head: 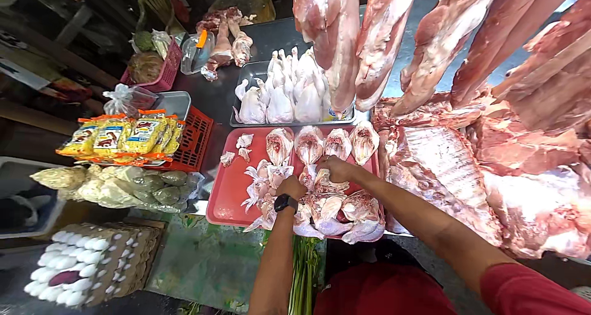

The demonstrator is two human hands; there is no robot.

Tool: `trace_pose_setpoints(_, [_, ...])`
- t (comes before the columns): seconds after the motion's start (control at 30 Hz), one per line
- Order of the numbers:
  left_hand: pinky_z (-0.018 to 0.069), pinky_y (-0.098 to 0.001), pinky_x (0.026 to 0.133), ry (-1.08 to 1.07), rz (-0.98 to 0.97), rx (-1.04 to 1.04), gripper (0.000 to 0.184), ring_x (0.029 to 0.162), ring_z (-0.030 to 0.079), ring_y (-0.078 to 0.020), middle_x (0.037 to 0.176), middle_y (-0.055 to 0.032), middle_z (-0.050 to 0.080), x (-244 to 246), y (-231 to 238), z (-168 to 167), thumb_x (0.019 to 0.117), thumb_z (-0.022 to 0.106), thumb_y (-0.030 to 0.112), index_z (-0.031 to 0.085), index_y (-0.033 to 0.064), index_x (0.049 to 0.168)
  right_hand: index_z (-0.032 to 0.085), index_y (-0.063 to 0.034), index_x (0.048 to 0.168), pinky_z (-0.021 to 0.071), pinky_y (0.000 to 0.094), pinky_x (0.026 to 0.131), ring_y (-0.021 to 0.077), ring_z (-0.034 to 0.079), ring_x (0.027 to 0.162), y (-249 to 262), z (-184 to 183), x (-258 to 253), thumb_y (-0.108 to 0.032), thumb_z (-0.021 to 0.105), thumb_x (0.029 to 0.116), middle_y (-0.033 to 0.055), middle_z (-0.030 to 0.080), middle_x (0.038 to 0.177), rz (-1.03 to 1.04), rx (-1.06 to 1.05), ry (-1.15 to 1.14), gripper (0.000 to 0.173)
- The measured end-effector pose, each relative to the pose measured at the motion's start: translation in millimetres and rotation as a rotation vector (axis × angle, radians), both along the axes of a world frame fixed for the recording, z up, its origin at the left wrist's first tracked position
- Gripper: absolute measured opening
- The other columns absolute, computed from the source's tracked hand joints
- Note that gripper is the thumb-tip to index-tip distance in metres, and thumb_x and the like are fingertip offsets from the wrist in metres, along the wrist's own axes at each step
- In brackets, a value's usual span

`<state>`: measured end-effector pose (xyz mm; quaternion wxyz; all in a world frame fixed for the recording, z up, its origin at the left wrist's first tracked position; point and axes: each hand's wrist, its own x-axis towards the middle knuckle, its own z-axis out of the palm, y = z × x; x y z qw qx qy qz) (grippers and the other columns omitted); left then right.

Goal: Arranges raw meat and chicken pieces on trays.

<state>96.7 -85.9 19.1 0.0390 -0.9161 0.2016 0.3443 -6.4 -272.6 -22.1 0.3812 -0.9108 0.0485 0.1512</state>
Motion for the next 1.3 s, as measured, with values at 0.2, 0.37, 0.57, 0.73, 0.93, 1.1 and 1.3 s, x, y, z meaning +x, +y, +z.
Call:
trace_pose_setpoints(0.2, [0.0523,-0.0639,0.092,-0.037,0.069,-0.063,0.051,0.114,0.067,-0.0382,0.120,-0.0178,0.071,-9,7,-6,0.0880,0.068,0.047,0.068,0.0094,0.123,0.059,-0.0254,0.144,0.0394,0.0600,0.113,0.0410,0.038,0.145,8,-31,-20,-0.004,0.071,0.0809,0.0171,0.036,0.163,-0.095,0.021,-0.033,0.068])
trace_pose_setpoints(0.37, [0.0510,-0.0527,0.104,-0.236,0.117,-0.500,0.048,0.117,0.066,-0.0271,0.124,-0.0104,0.070,-39,40,-7,0.0919,0.068,0.045,0.070,0.0129,0.127,0.054,-0.0215,0.150,0.0362,0.0572,0.117,0.0390,0.035,0.148,6,-27,-22,-0.012,0.071,0.0833,0.0165,0.032,0.165,-0.105,0.026,-0.039,0.069])
trace_pose_setpoints(0.57, [0.0494,-0.0492,0.108,-0.394,0.593,-0.957,0.039,0.126,0.061,-0.0304,0.131,-0.0198,0.065,-132,143,-20,0.0944,0.071,0.020,0.066,-0.0013,0.127,0.061,-0.0199,0.144,0.0376,0.0550,0.117,0.0355,0.039,0.147,0,-10,-30,-0.025,0.076,0.0838,0.0146,0.040,0.161,-0.189,0.053,-0.112,0.062])
trace_pose_setpoints(0.73, [0.0626,-0.0425,0.081,-0.147,1.087,-0.982,0.042,0.087,0.074,-0.0236,0.112,-0.0182,0.072,-204,187,-51,0.0941,0.073,0.009,0.059,-0.0058,0.131,0.070,-0.0113,0.130,0.0437,0.0563,0.111,0.0366,0.055,0.132,10,14,-12,-0.024,0.069,0.0927,0.0149,0.063,0.139,-0.207,-0.079,-0.146,0.040])
trace_pose_setpoints(0.93, [0.0616,-0.0413,0.091,-0.061,1.061,-1.038,0.041,0.098,0.074,-0.0208,0.111,-0.0150,0.074,-186,125,-51,0.0931,0.075,0.014,0.062,-0.0033,0.128,0.070,-0.0100,0.128,0.0512,0.0535,0.104,0.0319,0.065,0.118,61,11,56,-0.025,0.068,0.0961,0.0155,0.068,0.126,-0.108,-0.087,-0.168,0.035])
trace_pose_setpoints(1.1, [0.0607,-0.0414,0.091,-0.019,0.957,-0.907,0.037,0.093,0.074,-0.0169,0.102,-0.0089,0.076,-146,121,-50,0.0916,0.078,0.028,0.070,0.0022,0.118,0.061,-0.0109,0.140,0.0474,0.0613,0.106,0.0384,0.061,0.124,89,2,124,-0.036,0.070,0.0939,0.0192,0.064,0.134,-0.033,-0.170,-0.044,0.053])
trace_pose_setpoints(1.3, [0.0625,-0.0374,0.085,-0.153,0.998,-0.988,0.037,0.089,0.074,-0.0151,0.103,-0.0076,0.075,-129,145,-44,0.0937,0.074,0.025,0.068,0.0035,0.123,0.067,-0.0090,0.128,0.0492,0.0684,0.096,0.0447,0.062,0.118,107,-5,144,-0.025,0.074,0.0864,0.0242,0.065,0.126,-0.050,-0.278,0.076,0.046])
